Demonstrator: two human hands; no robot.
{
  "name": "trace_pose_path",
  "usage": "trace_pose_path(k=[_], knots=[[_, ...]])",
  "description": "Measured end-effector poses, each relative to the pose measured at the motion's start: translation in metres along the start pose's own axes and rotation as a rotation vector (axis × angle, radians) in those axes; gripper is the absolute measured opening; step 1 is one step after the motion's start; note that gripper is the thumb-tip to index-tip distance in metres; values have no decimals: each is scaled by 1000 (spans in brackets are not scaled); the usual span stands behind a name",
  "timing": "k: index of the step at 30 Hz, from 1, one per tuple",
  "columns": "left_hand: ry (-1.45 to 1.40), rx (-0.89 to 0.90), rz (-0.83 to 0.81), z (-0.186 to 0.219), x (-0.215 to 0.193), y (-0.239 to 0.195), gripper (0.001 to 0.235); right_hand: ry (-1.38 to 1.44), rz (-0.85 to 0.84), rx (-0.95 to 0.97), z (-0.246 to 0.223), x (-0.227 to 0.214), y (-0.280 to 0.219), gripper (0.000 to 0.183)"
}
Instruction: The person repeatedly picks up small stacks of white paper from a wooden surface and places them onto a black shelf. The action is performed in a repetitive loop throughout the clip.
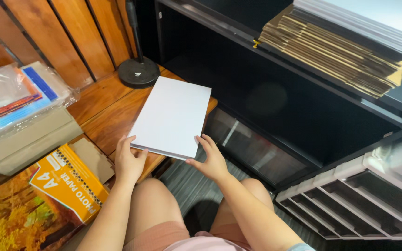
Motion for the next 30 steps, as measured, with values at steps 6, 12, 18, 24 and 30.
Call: trace_pose_path(k=[6,12,18,24,30], knots=[[-15,-56,-44,-4,-1,10,81,8,29,28,3,5,4,85],[4,-62,-45,20,-18,13,91,15,50,47,1,7,2,85],[36,-93,-77,10,-9,13,100,-13,80,16,7,12,9,87],[29,-117,-80,16,-11,13,99,-14,94,7,5,12,6,86],[37,-88,-84,22,-16,12,97,-10,106,1,8,15,7,86]])
Point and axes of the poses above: each hand's wrist, its own y-axis towards the middle knuckle, its own x-axis out of the palm, z = x × y, the point moved 7 cm from there along y, towards the middle knuckle, and after that the axes turned 14 degrees about x, right-handed, at the moved point
